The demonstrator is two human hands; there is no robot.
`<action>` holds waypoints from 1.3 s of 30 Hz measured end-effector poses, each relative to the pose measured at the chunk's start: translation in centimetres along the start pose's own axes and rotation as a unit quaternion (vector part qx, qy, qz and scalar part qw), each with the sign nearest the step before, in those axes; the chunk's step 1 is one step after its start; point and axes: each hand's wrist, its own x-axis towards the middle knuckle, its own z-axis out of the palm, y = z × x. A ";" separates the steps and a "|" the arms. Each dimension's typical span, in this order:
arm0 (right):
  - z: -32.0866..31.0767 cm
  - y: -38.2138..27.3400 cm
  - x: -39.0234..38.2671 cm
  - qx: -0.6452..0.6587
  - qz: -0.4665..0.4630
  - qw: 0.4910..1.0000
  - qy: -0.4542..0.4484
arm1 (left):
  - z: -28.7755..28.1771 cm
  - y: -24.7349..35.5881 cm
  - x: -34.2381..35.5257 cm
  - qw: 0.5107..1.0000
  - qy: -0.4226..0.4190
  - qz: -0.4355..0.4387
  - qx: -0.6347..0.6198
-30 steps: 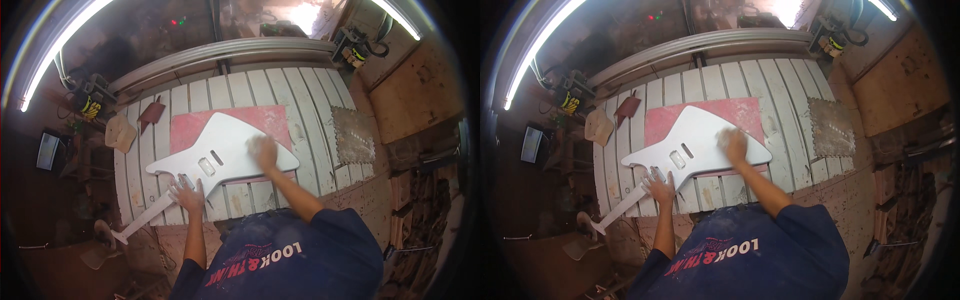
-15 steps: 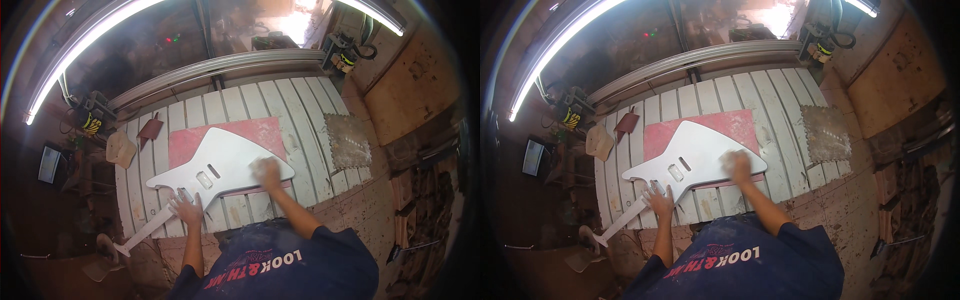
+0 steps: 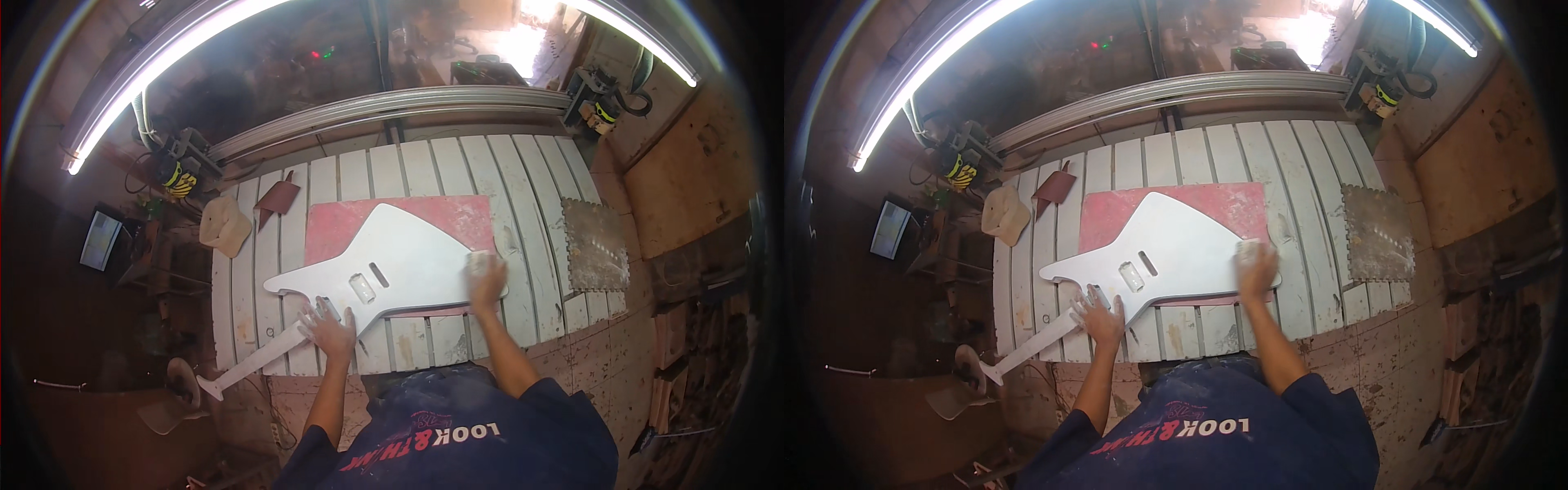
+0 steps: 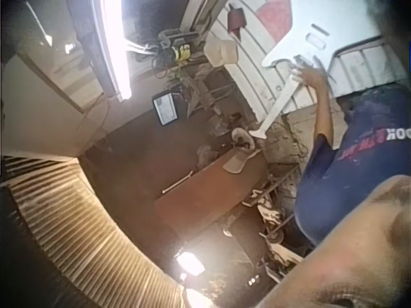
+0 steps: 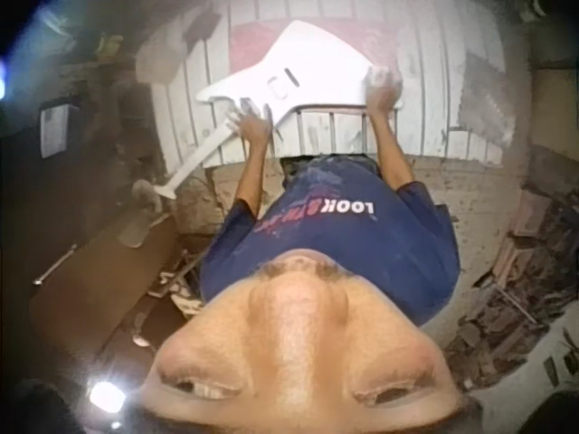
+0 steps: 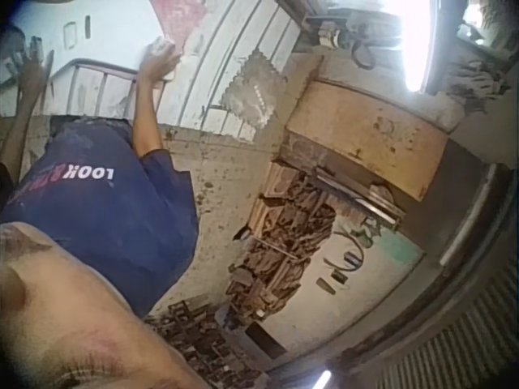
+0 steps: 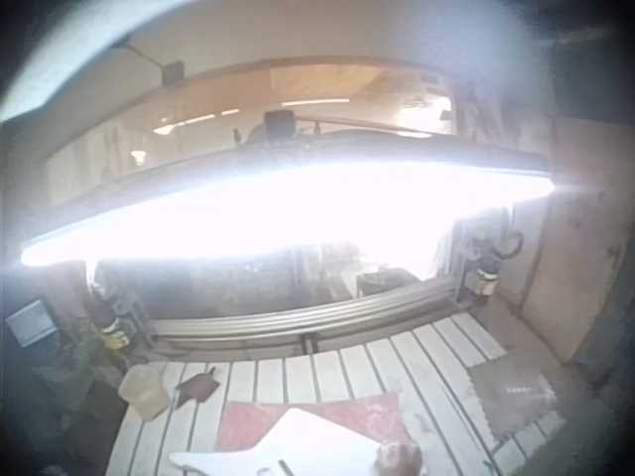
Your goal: The person sands the surface and edges of a white guitar body using a sanding block, then wipes away dust with a cloth.
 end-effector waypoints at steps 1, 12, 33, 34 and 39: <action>-0.9 -2.5 -2.1 0.055 -0.056 0.995 -0.067 | 0.0 -0.4 0.2 1.000 -0.001 -0.004 0.005; 0.3 0.1 -2.0 0.012 0.136 0.987 -0.080 | -1.3 -2.7 4.7 0.996 -0.040 0.044 -0.067; 0.3 -4.3 -2.8 -0.011 0.202 0.979 -0.011 | -1.2 -1.9 12.9 0.961 -0.118 0.245 -0.048; 0.5 -4.9 -2.6 -0.013 0.207 0.978 -0.008 | -1.2 -1.7 12.8 0.961 -0.121 0.247 -0.040; 5.4 -14.1 -8.4 -0.054 0.105 0.979 -0.165 | -0.6 -1.8 12.9 0.959 -0.102 0.260 -0.040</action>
